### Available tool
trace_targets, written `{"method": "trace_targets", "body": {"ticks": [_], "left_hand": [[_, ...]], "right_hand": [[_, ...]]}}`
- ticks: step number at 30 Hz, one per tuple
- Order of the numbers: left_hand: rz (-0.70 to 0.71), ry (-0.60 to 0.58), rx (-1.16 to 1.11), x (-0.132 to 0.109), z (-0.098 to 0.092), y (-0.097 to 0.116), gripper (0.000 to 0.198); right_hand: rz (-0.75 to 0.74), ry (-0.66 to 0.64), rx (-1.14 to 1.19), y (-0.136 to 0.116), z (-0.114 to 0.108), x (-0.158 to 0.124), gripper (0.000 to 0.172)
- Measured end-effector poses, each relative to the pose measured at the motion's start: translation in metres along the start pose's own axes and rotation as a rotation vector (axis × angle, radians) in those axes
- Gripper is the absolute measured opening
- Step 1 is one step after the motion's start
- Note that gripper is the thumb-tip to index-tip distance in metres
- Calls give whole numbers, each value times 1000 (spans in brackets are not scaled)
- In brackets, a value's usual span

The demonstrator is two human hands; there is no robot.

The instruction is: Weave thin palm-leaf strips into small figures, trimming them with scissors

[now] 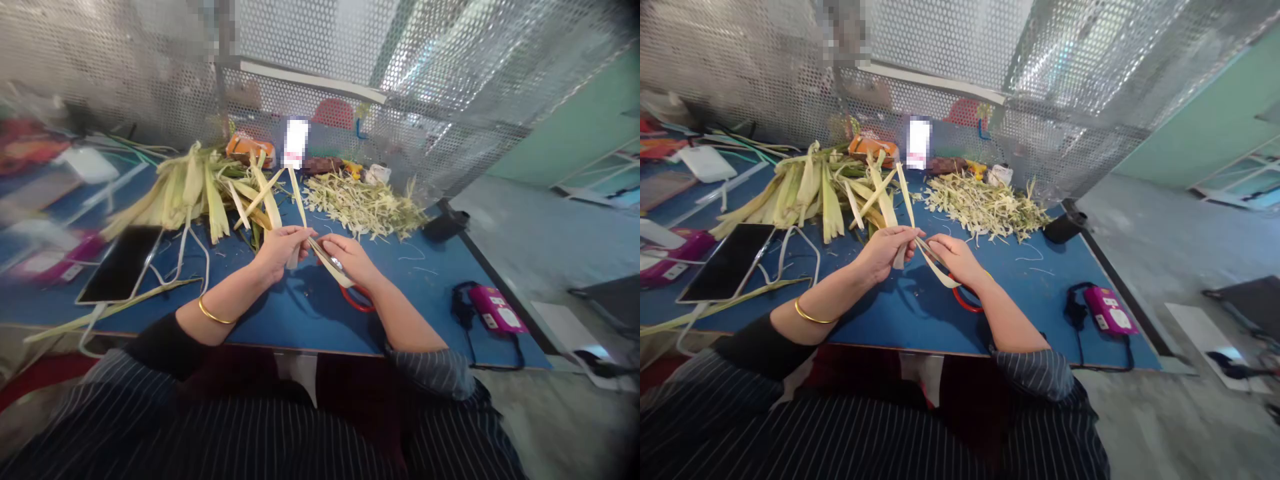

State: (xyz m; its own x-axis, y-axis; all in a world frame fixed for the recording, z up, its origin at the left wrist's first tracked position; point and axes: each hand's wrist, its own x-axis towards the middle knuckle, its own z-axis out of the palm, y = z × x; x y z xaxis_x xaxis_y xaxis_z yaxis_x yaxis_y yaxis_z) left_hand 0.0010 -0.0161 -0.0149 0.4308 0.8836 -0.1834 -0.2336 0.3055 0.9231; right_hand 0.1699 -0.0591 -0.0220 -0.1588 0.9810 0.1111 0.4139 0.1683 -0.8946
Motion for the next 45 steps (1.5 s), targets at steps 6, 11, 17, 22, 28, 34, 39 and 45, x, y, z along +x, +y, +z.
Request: {"method": "trace_targets", "body": {"ticks": [6,11,17,22,28,34,39,45], "left_hand": [[-53,-45,-11,2,1,-4,16],[-41,-90,-24,0,4,0,13],[-31,-80,-10,4,3,4,10],[-25,-91,-16,8,-2,0,10],[-18,-116,-30,9,-4,2,11],[53,-78,-83,13,-11,8,11],[177,-38,165,12,-8,2,13],[272,-51,205,16,-10,2,19]], "right_hand": [[-51,59,-90,4,0,-1,16],[-131,182,-261,9,1,-3,20],[-242,256,-349,11,9,-11,19],[-309,217,-511,12,11,-15,17],[-352,394,-552,15,4,-1,30],[-760,384,-817,2,8,13,27],[-931,262,-953,4,14,1,19],[-918,258,-938,5,3,0,29]]}}
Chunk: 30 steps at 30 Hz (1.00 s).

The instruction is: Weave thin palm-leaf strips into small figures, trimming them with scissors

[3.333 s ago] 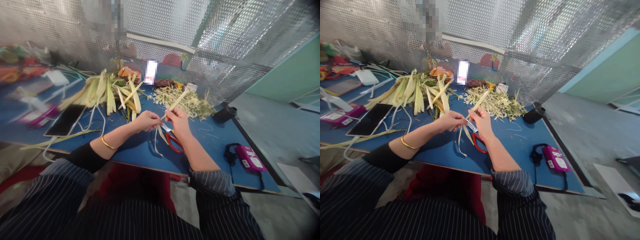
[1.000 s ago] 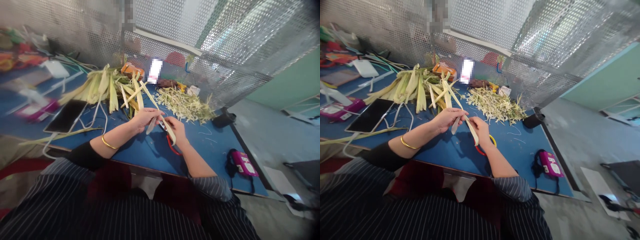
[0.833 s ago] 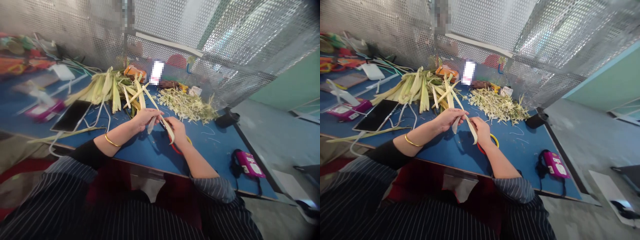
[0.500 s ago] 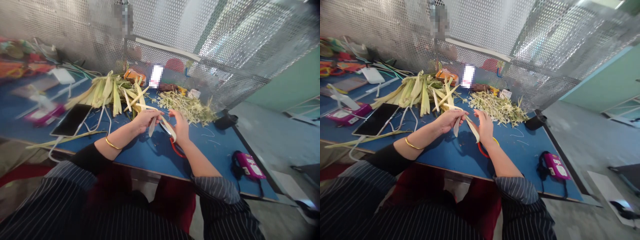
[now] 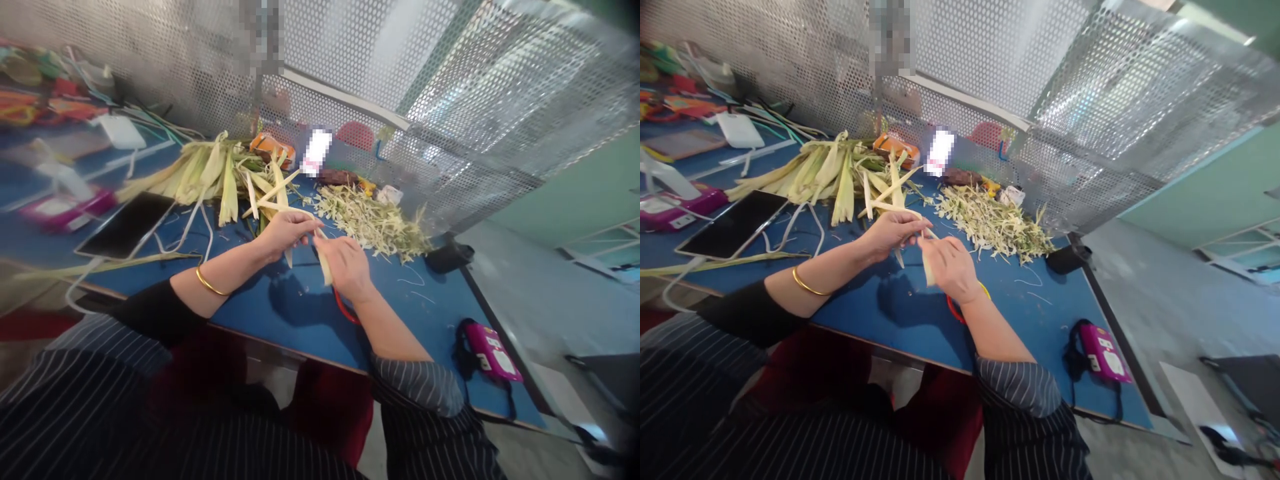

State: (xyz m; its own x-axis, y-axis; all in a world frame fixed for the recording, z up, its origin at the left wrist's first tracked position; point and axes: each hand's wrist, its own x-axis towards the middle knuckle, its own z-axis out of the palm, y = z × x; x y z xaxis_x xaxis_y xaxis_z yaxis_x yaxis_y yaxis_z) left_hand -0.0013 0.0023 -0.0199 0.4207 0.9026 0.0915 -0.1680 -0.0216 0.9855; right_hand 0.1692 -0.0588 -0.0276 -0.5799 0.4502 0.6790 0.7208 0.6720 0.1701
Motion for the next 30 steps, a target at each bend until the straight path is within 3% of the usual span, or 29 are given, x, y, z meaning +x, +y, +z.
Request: {"method": "trace_targets", "body": {"ticks": [3,6,10,16,20,25,27,30], "left_hand": [[-3,-29,-69,2,-2,1,19],[-11,-47,-80,1,-2,2,18],[-54,-43,-64,-1,-1,3,19],[2,-8,83,-7,3,5,21],[-61,-167,290,-15,8,4,23],[-129,-319,361,-21,19,-5,18],[-151,-320,371,-23,23,-9,24],[-201,-235,358,-23,27,-12,28]], "right_hand": [[370,102,52,7,1,2,30],[587,-2,284,11,5,3,28],[663,-128,441,10,6,3,23],[653,-11,436,7,-2,8,26],[757,-49,629,5,0,8,27],[1000,-183,1127,-2,5,5,27],[1047,-129,1186,-3,5,6,23],[1025,126,1006,-2,2,9,21]]}}
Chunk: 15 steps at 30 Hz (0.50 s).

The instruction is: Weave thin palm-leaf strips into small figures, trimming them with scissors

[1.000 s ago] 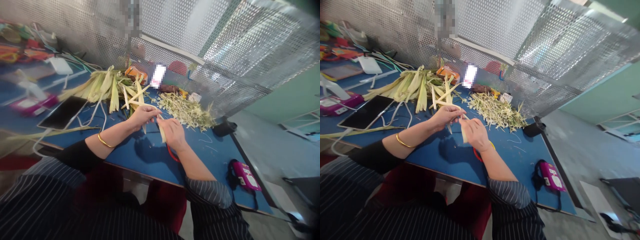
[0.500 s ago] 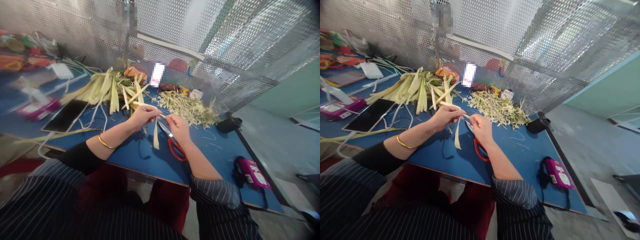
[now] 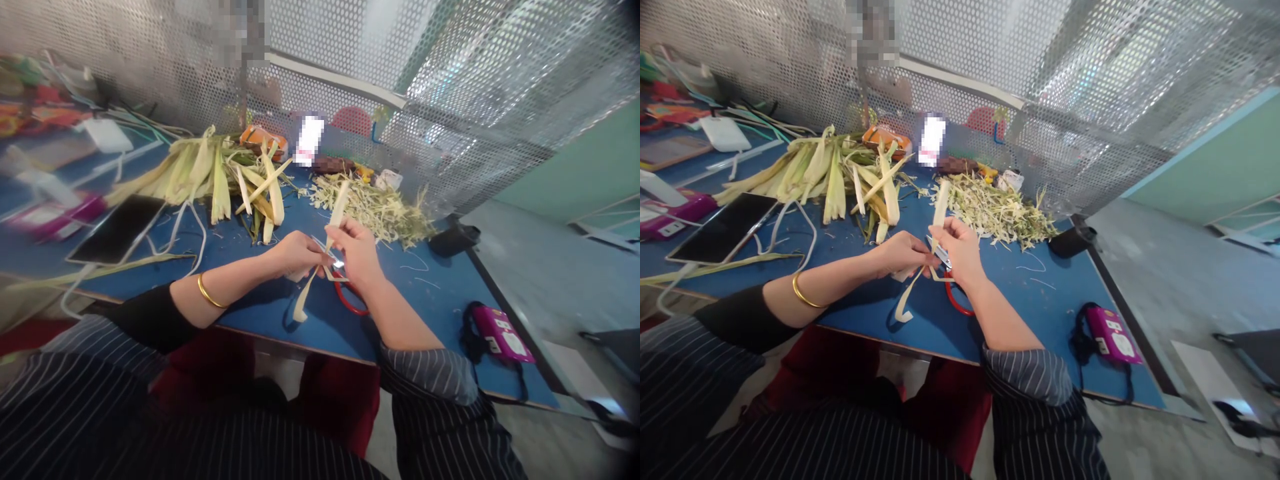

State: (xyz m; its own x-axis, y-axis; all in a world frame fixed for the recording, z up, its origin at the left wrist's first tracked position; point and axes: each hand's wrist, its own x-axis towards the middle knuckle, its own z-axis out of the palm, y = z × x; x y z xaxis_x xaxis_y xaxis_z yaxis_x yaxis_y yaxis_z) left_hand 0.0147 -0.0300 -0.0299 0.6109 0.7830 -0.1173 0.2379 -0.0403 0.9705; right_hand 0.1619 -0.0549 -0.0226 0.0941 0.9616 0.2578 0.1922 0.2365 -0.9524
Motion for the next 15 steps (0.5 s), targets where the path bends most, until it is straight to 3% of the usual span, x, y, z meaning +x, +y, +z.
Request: {"method": "trace_targets", "body": {"ticks": [3,5,10,12,15], "left_hand": [[-67,201,-61,2,-2,1,26],[-62,309,-131,4,-6,2,26],[-48,350,-306,7,-13,4,30],[-83,337,-383,7,-17,7,26],[-83,360,-475,7,-23,10,17]], "right_hand": [[-244,226,-206,-7,-3,-4,18],[-384,266,-400,-11,-3,-11,16],[-726,33,-799,-7,5,-25,12],[-777,-51,-866,-2,8,-24,15],[-743,-78,-932,4,9,-21,16]]}}
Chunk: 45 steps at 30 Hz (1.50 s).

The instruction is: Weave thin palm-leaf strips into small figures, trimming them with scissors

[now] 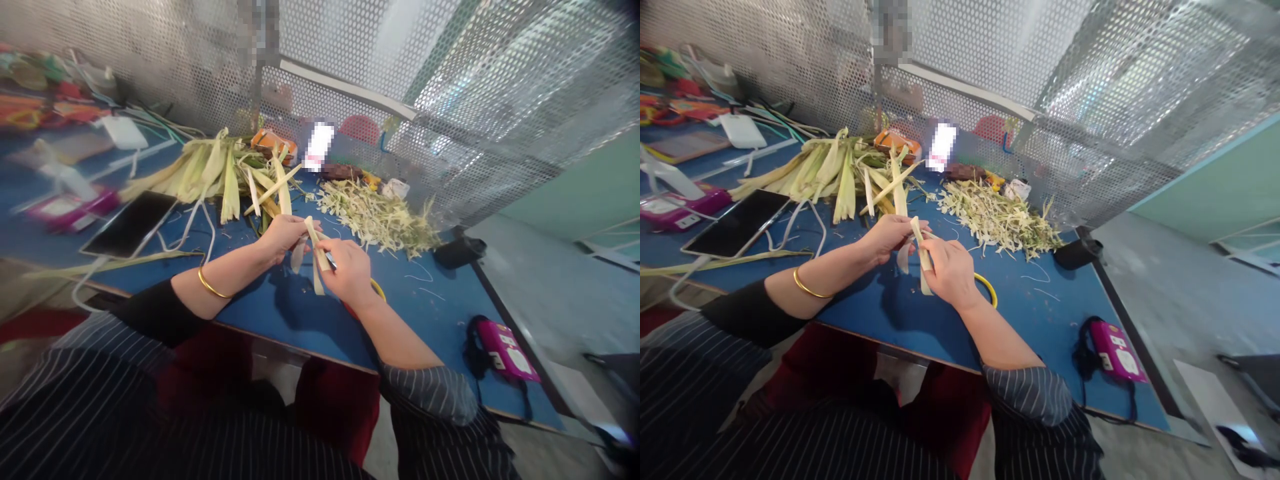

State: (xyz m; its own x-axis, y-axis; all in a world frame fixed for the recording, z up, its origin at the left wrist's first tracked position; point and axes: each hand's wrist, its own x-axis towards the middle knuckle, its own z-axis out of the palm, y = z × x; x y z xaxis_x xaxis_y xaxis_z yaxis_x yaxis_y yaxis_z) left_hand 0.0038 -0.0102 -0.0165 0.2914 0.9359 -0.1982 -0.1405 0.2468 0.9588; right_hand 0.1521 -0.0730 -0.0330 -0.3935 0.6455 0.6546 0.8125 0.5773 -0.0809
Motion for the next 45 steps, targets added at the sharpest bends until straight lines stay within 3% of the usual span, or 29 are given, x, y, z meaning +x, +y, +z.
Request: {"method": "trace_targets", "body": {"ticks": [6,10,15,17,21,24,27,34,39,45], "left_hand": [[-71,-89,-200,3,-4,3,13],[-194,-156,-351,4,-4,3,12],[-258,-172,-330,7,-6,4,11],[-251,-156,-298,7,-6,3,10],[-105,-81,-196,5,-4,0,10],[-45,-61,-169,4,-3,-2,15],[-61,-12,-171,3,-4,0,18],[-50,42,-196,0,-4,10,18],[-152,-33,-386,6,-4,9,10],[-218,-64,-497,9,-6,8,11]], "right_hand": [[80,-5,-9,2,2,-1,16],[5,-1,-3,3,2,-3,18],[-86,19,32,4,-1,-7,21],[-63,35,43,3,-3,-6,20],[139,157,136,-2,-9,-3,18],[66,48,142,-2,-8,-2,20],[-83,-63,-57,-1,-6,-2,22],[-158,-43,-270,0,-6,2,20],[-189,-76,-252,4,0,4,24],[-222,-222,-147,1,1,2,30]]}}
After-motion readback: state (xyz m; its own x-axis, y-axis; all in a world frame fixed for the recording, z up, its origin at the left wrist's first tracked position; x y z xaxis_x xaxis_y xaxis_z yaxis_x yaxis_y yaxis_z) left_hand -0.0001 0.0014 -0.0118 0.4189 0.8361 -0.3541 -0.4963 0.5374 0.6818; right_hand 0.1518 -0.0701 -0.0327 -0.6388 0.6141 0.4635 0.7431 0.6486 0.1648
